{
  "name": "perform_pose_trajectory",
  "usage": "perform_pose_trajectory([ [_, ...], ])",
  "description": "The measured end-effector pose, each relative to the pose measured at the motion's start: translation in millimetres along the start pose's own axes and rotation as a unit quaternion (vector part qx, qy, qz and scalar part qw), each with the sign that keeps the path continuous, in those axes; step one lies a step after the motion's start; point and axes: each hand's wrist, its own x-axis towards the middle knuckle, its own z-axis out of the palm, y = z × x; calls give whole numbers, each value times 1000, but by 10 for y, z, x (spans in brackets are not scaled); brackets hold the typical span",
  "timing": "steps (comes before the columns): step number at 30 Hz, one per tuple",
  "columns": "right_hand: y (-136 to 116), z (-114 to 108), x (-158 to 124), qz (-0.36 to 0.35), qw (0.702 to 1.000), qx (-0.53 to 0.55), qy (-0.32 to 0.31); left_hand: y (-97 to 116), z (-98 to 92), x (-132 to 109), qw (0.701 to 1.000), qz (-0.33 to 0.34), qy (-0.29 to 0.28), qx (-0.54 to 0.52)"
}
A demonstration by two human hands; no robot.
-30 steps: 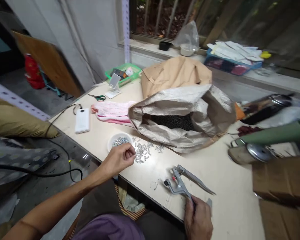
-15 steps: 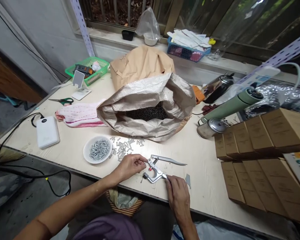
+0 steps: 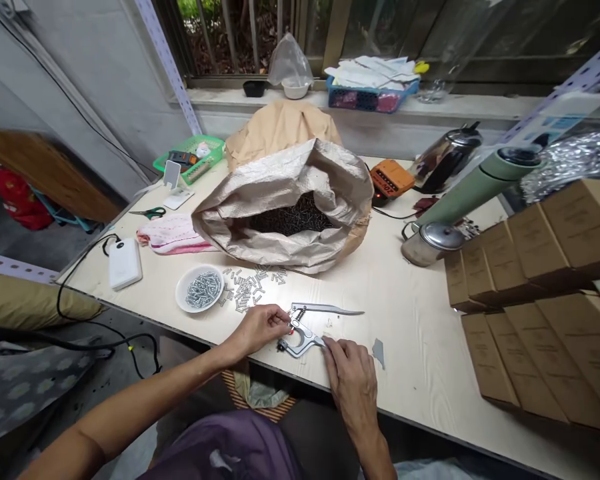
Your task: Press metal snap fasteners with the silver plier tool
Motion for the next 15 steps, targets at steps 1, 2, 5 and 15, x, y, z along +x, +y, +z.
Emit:
perform_pose_trajectory([
  [1, -6, 1, -3, 3, 1000, 5, 2, -7, 2, 5, 1000, -4, -2, 15],
  [2, -11, 1, -6, 7, 1000, 8, 4, -20, 3, 11, 1000, -7, -5, 27],
  [5, -23, -2, -9, 12, 1000, 7, 5, -78, 6, 27, 999, -3, -15, 32],
  [15, -22, -17, 24, 18, 999, 50, 13, -200, 68, 61, 999, 40, -1, 31],
])
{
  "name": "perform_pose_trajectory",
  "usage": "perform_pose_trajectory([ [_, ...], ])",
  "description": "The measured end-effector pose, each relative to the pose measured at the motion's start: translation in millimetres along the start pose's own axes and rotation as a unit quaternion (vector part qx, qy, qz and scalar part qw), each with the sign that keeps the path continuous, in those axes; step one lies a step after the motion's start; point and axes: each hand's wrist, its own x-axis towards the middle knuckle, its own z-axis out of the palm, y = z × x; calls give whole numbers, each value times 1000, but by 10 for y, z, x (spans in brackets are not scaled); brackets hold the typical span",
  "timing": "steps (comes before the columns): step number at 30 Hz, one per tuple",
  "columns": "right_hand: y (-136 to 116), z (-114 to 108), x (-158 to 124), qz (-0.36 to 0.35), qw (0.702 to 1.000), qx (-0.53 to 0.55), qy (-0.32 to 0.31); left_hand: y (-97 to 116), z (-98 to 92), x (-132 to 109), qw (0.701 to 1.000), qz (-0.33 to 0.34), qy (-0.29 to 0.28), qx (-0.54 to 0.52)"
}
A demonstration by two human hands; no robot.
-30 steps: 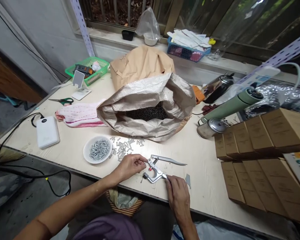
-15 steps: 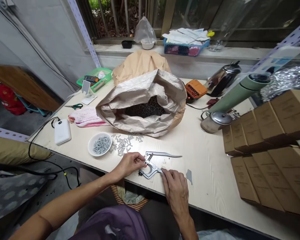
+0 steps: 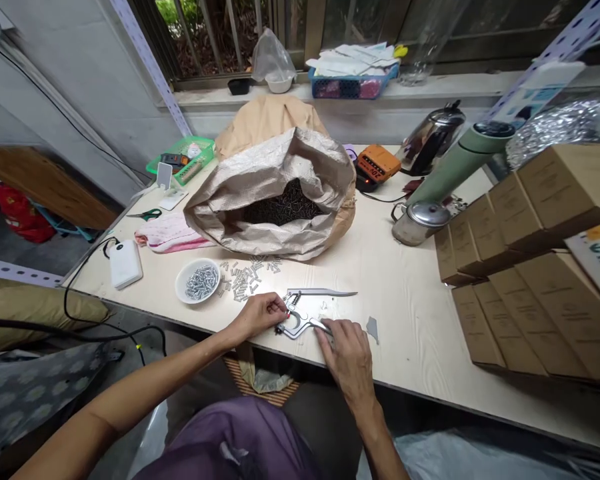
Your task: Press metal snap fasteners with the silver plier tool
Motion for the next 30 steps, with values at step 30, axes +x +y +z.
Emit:
perform_pose_trajectory([
  [30, -311, 59, 213, -41, 996, 65, -45, 104, -59, 68, 996, -19, -65, 50],
])
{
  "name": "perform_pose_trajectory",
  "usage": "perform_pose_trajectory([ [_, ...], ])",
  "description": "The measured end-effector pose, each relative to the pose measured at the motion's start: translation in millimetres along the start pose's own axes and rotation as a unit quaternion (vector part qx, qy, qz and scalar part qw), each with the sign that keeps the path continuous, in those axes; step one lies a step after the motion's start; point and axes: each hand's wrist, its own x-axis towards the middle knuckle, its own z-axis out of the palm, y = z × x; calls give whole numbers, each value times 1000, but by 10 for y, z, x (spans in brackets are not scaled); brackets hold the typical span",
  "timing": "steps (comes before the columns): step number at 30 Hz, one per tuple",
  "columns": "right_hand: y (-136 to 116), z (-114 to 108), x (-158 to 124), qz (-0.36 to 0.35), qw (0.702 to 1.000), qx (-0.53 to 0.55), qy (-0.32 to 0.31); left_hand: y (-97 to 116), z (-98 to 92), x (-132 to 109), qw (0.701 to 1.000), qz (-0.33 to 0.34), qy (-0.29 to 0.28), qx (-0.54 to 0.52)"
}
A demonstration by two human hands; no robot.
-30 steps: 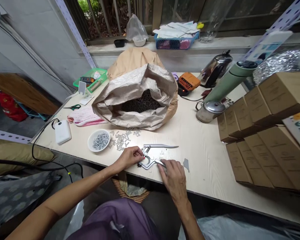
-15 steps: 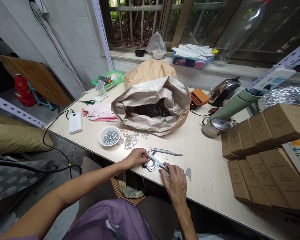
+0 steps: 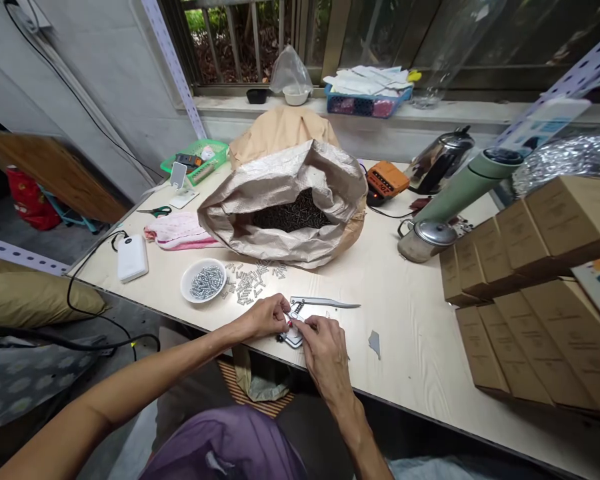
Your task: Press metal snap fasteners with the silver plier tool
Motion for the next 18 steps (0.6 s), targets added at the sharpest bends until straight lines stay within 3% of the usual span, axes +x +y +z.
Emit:
perform_pose_trajectory([
  [5, -54, 13, 18, 3, 1000, 26, -5, 5, -17, 2, 999, 1, 2, -33],
  [13, 12, -41, 153, 40, 994, 99, -36, 29, -56, 0, 989, 37, -51, -134],
  [18, 61, -43, 190, 63, 979, 187, -53, 100, -80, -59, 978, -14, -77, -194],
])
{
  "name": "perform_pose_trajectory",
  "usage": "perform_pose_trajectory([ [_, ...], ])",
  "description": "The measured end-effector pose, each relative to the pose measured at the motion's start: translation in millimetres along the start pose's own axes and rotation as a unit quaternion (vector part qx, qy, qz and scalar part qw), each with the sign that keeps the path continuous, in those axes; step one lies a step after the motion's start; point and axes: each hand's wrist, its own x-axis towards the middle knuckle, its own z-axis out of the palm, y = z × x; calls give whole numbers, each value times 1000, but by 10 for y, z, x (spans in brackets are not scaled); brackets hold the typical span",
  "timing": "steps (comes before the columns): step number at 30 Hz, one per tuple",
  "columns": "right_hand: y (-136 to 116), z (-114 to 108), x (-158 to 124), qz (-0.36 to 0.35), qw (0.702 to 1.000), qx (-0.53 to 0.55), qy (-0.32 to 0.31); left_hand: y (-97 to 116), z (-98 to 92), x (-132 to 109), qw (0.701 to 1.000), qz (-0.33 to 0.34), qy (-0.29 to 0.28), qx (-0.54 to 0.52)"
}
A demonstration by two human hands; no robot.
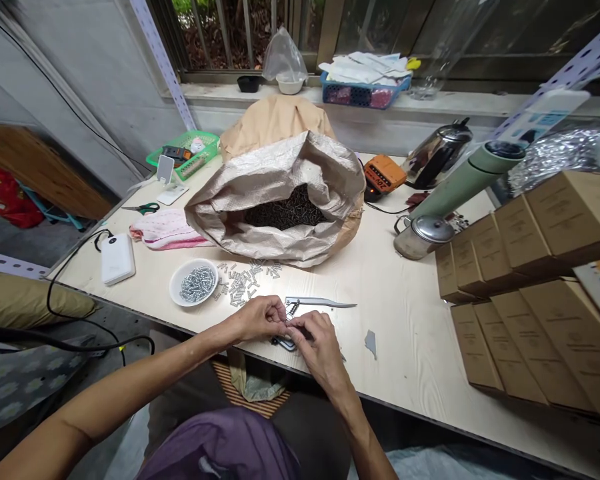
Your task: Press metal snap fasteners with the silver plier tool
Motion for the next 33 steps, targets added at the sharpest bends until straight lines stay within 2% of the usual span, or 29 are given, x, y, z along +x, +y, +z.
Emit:
perform_pose_trajectory([
  [5, -3, -1, -17, 21, 999, 23, 17, 15, -9, -26, 995, -87, -15, -41],
  [10, -77, 10, -34, 16, 999, -18, 21, -11, -46, -26, 996, -90, -19, -2],
  [15, -106, -38, -107, -4, 987, -137, 84, -89, -26, -8, 994, -27, 45, 92],
  [19, 7, -124, -288, -3, 971, -208, 118, -132, 22, -18, 982, -51, 100, 152],
  [26, 211, -137, -565, -12, 957, -268, 111, -107, 86, -15, 986, -131, 88, 47],
  [30, 238, -101, -580, 1, 957, -267, 113, -76, 107, -9, 981, -165, 86, 51],
  [33, 246, -83, -574, 9, 958, -263, 114, -66, 117, -16, 980, -167, 84, 62],
])
